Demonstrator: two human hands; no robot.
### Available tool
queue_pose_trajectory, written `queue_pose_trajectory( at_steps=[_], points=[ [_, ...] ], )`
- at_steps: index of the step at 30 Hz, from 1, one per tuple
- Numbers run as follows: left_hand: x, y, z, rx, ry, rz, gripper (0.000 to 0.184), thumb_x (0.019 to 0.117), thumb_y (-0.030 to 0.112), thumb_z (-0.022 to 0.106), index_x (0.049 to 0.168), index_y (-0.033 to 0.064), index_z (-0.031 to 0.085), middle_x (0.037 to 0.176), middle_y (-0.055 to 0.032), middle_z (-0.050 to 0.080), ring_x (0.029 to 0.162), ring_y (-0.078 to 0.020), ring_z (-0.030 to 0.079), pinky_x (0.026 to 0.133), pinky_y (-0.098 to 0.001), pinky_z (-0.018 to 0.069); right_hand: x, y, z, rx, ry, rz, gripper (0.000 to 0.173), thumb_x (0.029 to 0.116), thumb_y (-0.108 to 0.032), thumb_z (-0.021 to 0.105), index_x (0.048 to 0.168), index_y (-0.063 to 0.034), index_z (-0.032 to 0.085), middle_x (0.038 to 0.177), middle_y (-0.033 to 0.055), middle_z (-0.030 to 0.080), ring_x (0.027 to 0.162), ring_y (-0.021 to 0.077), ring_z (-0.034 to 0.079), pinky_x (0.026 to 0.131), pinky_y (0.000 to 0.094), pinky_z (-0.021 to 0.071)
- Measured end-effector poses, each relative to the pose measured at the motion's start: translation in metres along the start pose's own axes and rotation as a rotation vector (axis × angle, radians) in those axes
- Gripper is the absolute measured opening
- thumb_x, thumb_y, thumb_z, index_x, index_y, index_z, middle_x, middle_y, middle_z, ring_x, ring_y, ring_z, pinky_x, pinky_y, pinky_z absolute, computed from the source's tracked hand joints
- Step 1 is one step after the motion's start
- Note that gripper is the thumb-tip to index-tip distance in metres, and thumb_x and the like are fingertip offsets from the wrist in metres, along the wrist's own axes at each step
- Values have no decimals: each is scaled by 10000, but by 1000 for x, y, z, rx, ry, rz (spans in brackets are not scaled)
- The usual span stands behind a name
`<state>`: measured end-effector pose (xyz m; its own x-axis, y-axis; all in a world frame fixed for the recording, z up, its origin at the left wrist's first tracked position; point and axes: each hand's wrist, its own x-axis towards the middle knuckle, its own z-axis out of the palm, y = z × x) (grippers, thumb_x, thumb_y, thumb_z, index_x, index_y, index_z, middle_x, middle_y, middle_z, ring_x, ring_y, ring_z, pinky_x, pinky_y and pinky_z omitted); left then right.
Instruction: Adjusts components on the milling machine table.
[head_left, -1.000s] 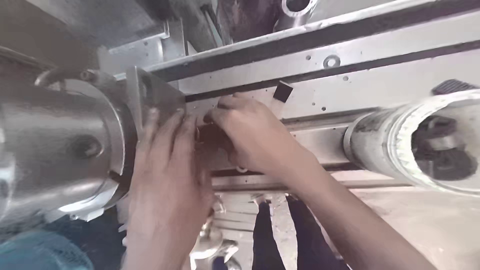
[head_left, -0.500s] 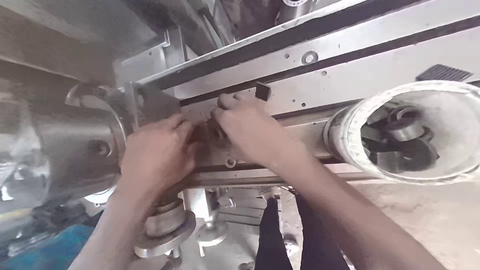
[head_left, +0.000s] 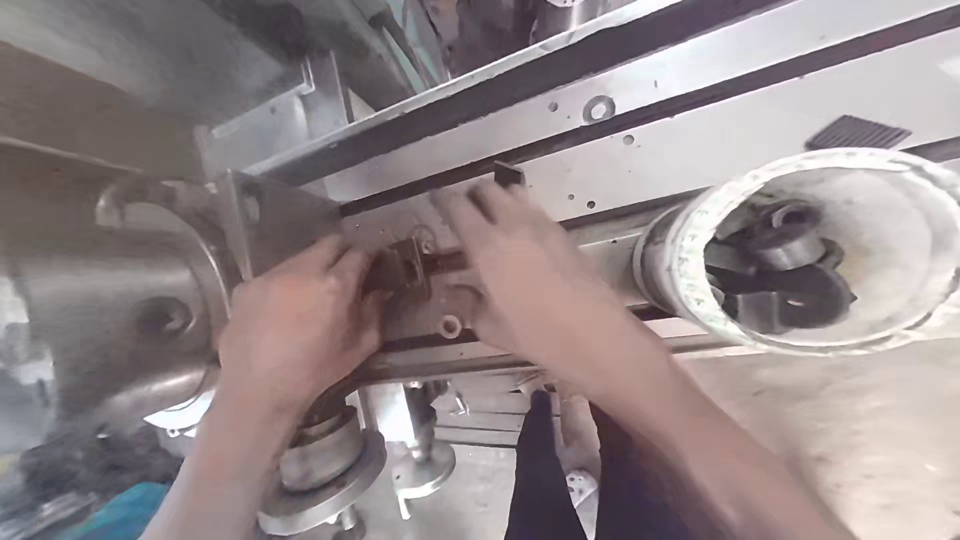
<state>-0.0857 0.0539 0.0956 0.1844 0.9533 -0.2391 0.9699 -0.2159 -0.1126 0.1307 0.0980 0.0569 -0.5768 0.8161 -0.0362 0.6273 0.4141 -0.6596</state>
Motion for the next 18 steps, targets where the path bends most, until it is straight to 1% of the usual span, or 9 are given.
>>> queue_pose_trajectory(
  at_steps=[2, 4, 6, 8, 11, 13, 14, 16, 18],
  points=[
    [0, 2, -1, 3, 10, 13, 373, 845, 214, 691, 1172, 34, 679, 1072, -201, 668, 861, -445, 687, 619, -653, 522, -24, 1, -5, 10, 65, 74, 648, 802, -274, 855, 1384, -123, 614, 1307, 147, 607, 1211, 329, 585, 936, 438, 540],
    [2, 2, -2, 10, -6, 5, 372, 842, 201, 711, 1177, 44, 676, 1070, -193, 662, 848, -439, 686, 599, -645, 526, -40, 6, 1, -17, 105, 110, 584, 810, -260, 820, 1353, -136, 647, 1250, 114, 623, 1139, 313, 591, 876, 436, 535],
    [3, 2, -2, 17, -28, -10, 374, 847, 203, 718, 1187, 56, 664, 1082, -179, 660, 847, -426, 688, 606, -636, 532, -43, 9, 4, -76, 75, 126, 605, 802, -316, 816, 1362, -165, 644, 1285, 89, 609, 1146, 318, 568, 850, 458, 519],
    [1, 1, 0, 25, -30, -6, 384, 857, 224, 688, 1195, 50, 635, 1065, -188, 668, 849, -436, 690, 596, -640, 518, -36, 7, 2, -115, 26, 126, 632, 794, -357, 835, 1365, -167, 642, 1305, 93, 601, 1140, 332, 558, 838, 482, 507],
    [2, -1, 1, 27, -22, 13, 423, 844, 248, 627, 1224, 61, 620, 1018, -192, 681, 867, -450, 689, 598, -650, 499, -30, 5, -8, -162, -35, 168, 674, 754, -338, 882, 1358, -156, 644, 1274, 120, 565, 1104, 342, 547, 782, 461, 510],
    [2, 0, 0, 28, -22, 17, 384, 836, 242, 620, 1175, 61, 622, 967, -188, 668, 856, -447, 681, 587, -641, 486, -39, 7, -8, -157, -48, 187, 670, 717, -305, 896, 1319, -139, 653, 1227, 146, 566, 1082, 346, 562, 807, 451, 517],
    [3, 0, -1, 27, -24, 17, 363, 833, 239, 628, 1149, 59, 623, 943, -187, 664, 843, -447, 680, 581, -635, 484, -45, 8, -4, -140, -68, 198, 648, 730, -299, 892, 1311, -145, 650, 1220, 142, 569, 1085, 339, 569, 838, 450, 521],
    [3, -1, -2, 20, -19, 25, 347, 830, 244, 631, 1131, 71, 627, 927, -171, 664, 837, -435, 679, 590, -624, 487, -54, 11, 4, -92, -54, 217, 506, 785, -242, 862, 1249, -154, 679, 1147, 108, 592, 1019, 294, 604, 817, 424, 540],
    [3, -1, -2, 4, -18, 31, 349, 834, 248, 636, 1138, 76, 633, 944, -165, 668, 859, -433, 677, 617, -628, 488, -58, 14, 8, -25, 12, 232, 354, 799, -145, 833, 1133, -148, 714, 1068, 77, 631, 909, 243, 654, 726, 402, 575]
  ],
)
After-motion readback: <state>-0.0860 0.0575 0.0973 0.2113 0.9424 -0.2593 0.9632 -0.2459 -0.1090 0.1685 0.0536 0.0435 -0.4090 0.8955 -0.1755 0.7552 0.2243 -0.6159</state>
